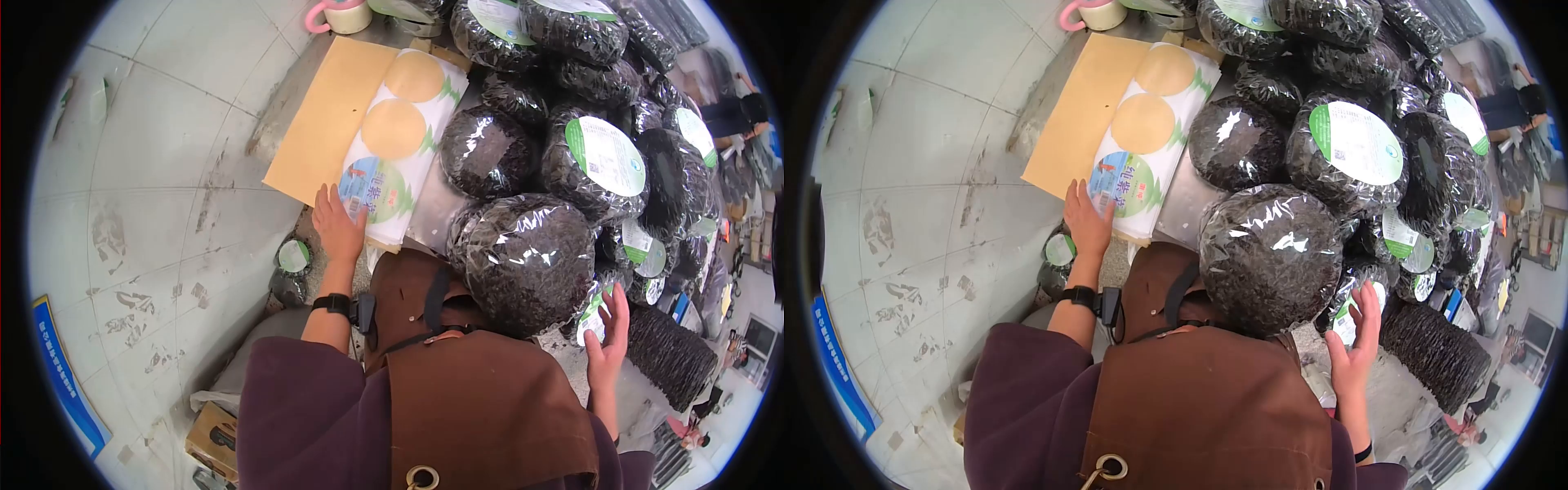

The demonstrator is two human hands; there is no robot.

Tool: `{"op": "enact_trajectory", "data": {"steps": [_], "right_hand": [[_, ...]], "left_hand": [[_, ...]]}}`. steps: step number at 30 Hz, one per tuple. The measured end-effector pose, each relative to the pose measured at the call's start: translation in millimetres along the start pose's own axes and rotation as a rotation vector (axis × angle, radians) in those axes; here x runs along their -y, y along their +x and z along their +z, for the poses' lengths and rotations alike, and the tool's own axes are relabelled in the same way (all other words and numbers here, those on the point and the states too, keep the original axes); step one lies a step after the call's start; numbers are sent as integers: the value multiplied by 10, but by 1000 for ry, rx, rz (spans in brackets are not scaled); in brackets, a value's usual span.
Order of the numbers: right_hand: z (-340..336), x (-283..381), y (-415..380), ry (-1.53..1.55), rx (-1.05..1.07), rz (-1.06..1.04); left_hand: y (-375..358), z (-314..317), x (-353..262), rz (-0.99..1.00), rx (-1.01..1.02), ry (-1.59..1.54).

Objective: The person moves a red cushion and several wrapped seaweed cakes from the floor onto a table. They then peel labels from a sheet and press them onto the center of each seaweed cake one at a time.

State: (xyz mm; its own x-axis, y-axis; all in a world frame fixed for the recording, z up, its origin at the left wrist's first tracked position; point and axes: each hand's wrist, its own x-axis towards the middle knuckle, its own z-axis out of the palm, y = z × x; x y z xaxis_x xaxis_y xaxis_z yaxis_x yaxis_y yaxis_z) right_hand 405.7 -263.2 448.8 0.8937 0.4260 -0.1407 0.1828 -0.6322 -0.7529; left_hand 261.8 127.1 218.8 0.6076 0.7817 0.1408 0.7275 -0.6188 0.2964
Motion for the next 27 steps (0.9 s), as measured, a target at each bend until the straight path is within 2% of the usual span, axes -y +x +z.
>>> {"op": "enact_trajectory", "data": {"steps": [1,4,7,9,10,12,14,16,18,20,21,23,24,25,27], "right_hand": [[-29,147,73,0,8,-6],[-12,804,457,416,322,12],[476,1673,867,670,579,131],[1052,1869,1068,661,741,144],[1374,1927,1210,538,837,211],[2072,1941,1464,189,766,156],[2537,1919,1681,160,706,367],[3008,1433,1910,301,599,486],[3565,537,2119,297,367,518],[3735,239,2157,125,276,664],[3865,114,2217,110,284,666],[4075,-82,2273,-108,168,780],[4086,-67,2275,-168,105,774],[4064,-91,2248,-179,111,791],[3987,-102,2250,85,71,798]], "left_hand": [[-15,-26,75,-9,-3,3],[79,-54,285,-81,30,-102],[326,-15,307,-7,23,-102],[477,4,77,9,86,-128],[538,148,59,26,14,-113],[557,414,75,-5,56,-85],[560,540,103,-24,104,-59],[556,544,103,-32,93,-95],[584,498,119,-36,116,-107],[644,496,154,-41,150,-143],[679,493,167,-31,178,-174],[829,432,175,-37,198,-253],[937,389,175,-13,246,-301],[982,389,180,14,298,-349],[1021,467,177,9,322,-352]]}}
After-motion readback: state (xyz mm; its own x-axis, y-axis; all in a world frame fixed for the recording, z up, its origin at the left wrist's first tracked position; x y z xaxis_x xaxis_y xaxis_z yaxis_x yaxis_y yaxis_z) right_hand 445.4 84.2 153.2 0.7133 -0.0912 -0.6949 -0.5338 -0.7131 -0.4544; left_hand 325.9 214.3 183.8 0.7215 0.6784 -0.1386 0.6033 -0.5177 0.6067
